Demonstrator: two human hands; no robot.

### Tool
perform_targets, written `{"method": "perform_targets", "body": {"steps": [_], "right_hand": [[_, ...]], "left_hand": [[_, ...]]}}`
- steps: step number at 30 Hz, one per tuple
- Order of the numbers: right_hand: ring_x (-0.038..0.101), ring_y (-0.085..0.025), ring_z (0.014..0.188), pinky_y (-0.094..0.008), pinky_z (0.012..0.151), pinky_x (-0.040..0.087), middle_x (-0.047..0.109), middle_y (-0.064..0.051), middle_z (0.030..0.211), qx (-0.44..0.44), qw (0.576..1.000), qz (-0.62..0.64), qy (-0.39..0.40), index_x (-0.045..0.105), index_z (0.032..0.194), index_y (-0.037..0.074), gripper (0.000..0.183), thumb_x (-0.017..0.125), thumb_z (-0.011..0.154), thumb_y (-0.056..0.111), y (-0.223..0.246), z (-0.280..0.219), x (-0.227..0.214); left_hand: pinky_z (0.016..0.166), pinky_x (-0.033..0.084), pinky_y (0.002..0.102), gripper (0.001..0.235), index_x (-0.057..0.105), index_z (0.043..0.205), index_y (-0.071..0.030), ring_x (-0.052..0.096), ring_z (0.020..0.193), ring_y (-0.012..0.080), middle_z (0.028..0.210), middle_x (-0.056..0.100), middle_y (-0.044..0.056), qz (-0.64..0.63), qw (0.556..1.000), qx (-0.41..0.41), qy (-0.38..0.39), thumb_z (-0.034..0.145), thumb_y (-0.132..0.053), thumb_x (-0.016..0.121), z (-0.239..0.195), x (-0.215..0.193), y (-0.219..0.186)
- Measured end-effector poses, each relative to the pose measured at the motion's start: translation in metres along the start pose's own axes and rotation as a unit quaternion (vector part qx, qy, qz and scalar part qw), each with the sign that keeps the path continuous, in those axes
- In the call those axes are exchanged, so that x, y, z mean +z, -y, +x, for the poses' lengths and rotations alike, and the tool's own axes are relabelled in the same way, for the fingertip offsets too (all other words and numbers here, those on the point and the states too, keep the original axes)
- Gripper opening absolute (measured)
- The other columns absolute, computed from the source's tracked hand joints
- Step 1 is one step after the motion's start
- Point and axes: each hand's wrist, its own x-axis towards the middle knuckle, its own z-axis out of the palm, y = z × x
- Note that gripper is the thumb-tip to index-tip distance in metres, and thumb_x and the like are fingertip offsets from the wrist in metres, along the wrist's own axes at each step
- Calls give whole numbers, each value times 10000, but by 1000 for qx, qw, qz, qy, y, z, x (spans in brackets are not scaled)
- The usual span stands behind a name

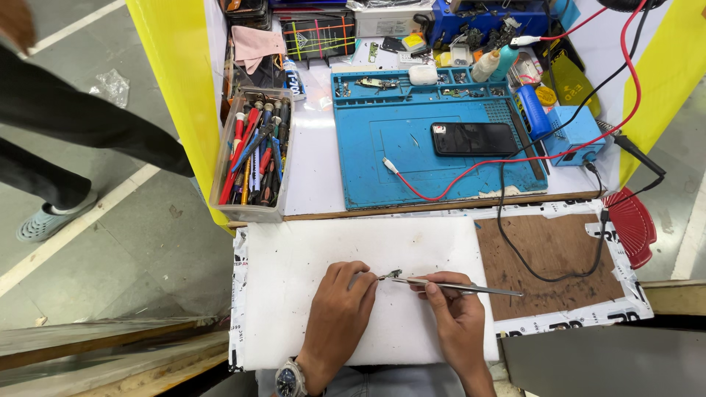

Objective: The person uses a metal tool to scrape a small electronic component, then uses a red brush to clean it. The person handles the component with both hands and rotates it to access different sides.

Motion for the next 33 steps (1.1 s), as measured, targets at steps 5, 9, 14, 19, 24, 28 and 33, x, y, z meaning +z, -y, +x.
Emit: {"method": "perform_targets", "body": {"steps": [5, 9, 14, 19, 24, 28, 33], "right_hand": [[727, -181, 925, -319, 854, 585, 775, -158, 991, -5, 1000, -16, 3, 635, 1124, -20, 173, 623, 985, 83, -2, -2, -2], [727, -165, 911, -309, 847, 584, 774, -146, 967, 5, 1000, -13, -12, 634, 1114, -14, 169, 628, 981, 89, -4, -2, 0], [733, -162, 897, -307, 829, 596, 781, -133, 961, 3, 999, -51, -7, 655, 1090, -13, 153, 635, 976, 86, -2, -1, 2], [749, -175, 906, -307, 833, 600, 784, -143, 964, -4, 999, -45, -16, 643, 1079, -16, 144, 633, 979, 87, -3, -2, 3], [763, -192, 919, -311, 837, 611, 785, -159, 979, -12, 999, -21, -28, 615, 1093, -17, 149, 618, 987, 87, -4, -2, 3], [762, -197, 930, -312, 842, 607, 787, -171, 976, -6, 999, -32, -24, 605, 1142, -20, 187, 616, 983, 78, -6, -3, 3], [765, -189, 928, -306, 831, 607, 797, -167, 975, -2, 999, -48, -15, 596, 1165, -15, 212, 619, 981, 86, -6, -3, 3]], "left_hand": [[833, 529, 408, 169, 709, 1014, -35, 597, 1025, 288, 1074, 649, 94, -12, 1000, -9, 11, 866, -109, 747, 1, 0, -1], [849, 517, 418, 230, 742, 1063, -48, 576, 1029, 286, 1091, 640, 89, -28, 999, -26, 15, 849, -130, 763, 3, 1, -1], [838, 509, 412, 160, 760, 1001, -74, 578, 1011, 275, 1061, 642, 67, -25, 999, -38, 15, 853, -133, 768, 6, 4, -1], [844, 509, 412, 152, 760, 984, -74, 578, 1023, 277, 1070, 645, 62, -29, 999, -40, 5, 846, -137, 775, 5, 4, 0], [848, 510, 408, 140, 756, 971, -76, 581, 1039, 274, 1067, 653, 54, -25, 999, -32, 1, 847, -139, 776, 3, 4, 0], [851, 510, 404, 147, 758, 977, -71, 579, 1035, 263, 1063, 658, 44, -25, 999, -30, 3, 850, -141, 778, 3, 5, 1], [839, 504, 399, 141, 761, 972, -69, 578, 1031, 254, 1061, 660, 38, -21, 999, -29, 5, 853, -142, 782, 3, 7, 2]]}}
